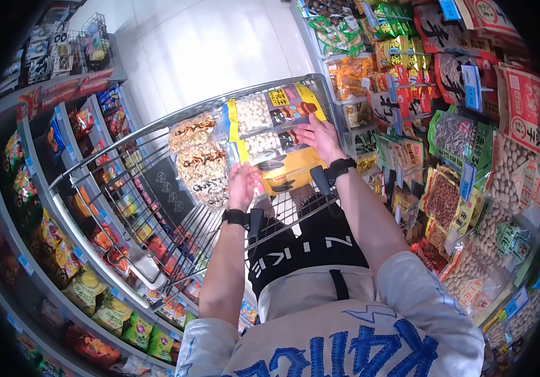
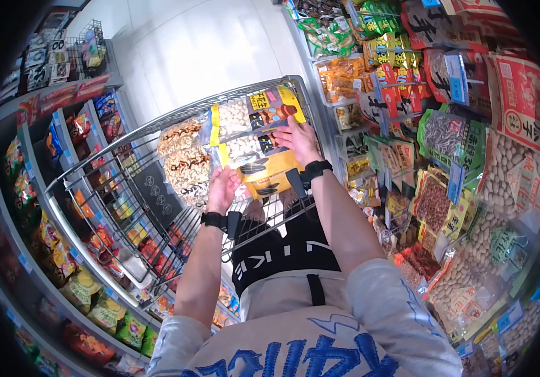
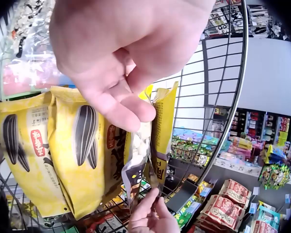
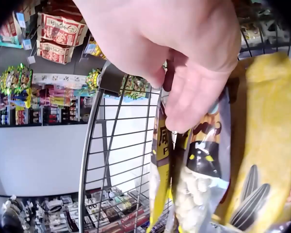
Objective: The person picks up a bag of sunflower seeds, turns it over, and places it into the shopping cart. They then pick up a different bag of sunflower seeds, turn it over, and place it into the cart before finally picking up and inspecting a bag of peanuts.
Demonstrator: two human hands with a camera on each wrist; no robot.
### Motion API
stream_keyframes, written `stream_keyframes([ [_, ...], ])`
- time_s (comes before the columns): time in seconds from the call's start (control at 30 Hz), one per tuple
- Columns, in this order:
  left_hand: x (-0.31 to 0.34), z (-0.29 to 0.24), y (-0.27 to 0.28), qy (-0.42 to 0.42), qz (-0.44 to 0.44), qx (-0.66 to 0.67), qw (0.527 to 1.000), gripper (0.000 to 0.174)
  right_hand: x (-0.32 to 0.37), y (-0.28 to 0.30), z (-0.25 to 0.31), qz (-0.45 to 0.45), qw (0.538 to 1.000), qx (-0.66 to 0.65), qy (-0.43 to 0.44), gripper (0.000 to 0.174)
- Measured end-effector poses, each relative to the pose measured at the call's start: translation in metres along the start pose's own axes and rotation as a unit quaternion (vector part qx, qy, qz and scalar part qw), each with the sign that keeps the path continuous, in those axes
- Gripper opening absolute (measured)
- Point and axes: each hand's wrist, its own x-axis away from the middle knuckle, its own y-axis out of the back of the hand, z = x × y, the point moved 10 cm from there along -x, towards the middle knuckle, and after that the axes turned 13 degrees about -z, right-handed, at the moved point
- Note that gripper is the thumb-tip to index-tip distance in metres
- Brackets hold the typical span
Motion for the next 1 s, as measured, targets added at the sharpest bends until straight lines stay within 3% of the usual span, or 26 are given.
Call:
stream_keyframes([
  [0.1, 0.008, -0.002, 0.004, -0.005, -0.073, -0.003, 0.997, 0.015, 0.001, -0.008, 0.001, 0.025, 0.999, -0.009, -0.020, 0.054],
  [0.2, 0.022, -0.012, 0.008, -0.024, -0.090, -0.053, 0.994, 0.022, 0.011, -0.005, 0.004, 0.026, 0.999, 0.021, -0.008, 0.057],
  [0.3, 0.049, -0.029, 0.009, -0.052, -0.067, -0.129, 0.988, 0.028, 0.030, 0.003, 0.006, 0.038, 0.997, 0.069, 0.027, 0.053],
  [0.37, 0.077, -0.044, 0.008, -0.088, -0.038, -0.215, 0.972, 0.031, 0.047, 0.015, 0.002, 0.049, 0.980, 0.180, 0.072, 0.043],
  [0.5, 0.112, -0.052, 0.043, -0.166, 0.038, -0.401, 0.900, 0.037, 0.084, 0.046, -0.013, 0.043, 0.949, 0.248, 0.190, 0.034],
  [0.57, 0.130, -0.053, 0.075, -0.222, 0.070, -0.447, 0.864, 0.050, 0.125, 0.053, -0.016, 0.044, 0.894, 0.361, 0.264, 0.032],
  [0.63, 0.172, -0.066, 0.097, -0.270, 0.071, -0.534, 0.798, 0.053, 0.152, 0.069, -0.033, 0.016, 0.874, 0.394, 0.284, 0.028],
  [0.7, 0.200, -0.070, 0.128, -0.312, 0.077, -0.580, 0.749, 0.055, 0.185, 0.072, -0.042, 0.012, 0.824, 0.456, 0.336, 0.027],
  [0.77, 0.223, -0.078, 0.157, -0.402, 0.064, -0.658, 0.634, 0.059, 0.213, 0.077, -0.059, 0.003, 0.802, 0.501, 0.325, 0.030],
  [0.83, 0.243, -0.081, 0.177, -0.430, 0.034, -0.694, 0.577, 0.060, 0.236, 0.078, -0.071, -0.036, 0.742, 0.583, 0.327, 0.036],
  [0.9, 0.247, -0.078, 0.201, -0.463, 0.011, -0.694, 0.552, 0.058, 0.248, 0.077, -0.093, -0.027, 0.756, 0.605, 0.246, 0.044],
  [1.0, 0.257, -0.081, 0.213, -0.489, -0.013, -0.660, 0.571, 0.049, 0.255, 0.066, -0.113, -0.016, 0.747, 0.596, 0.294, 0.048],
])
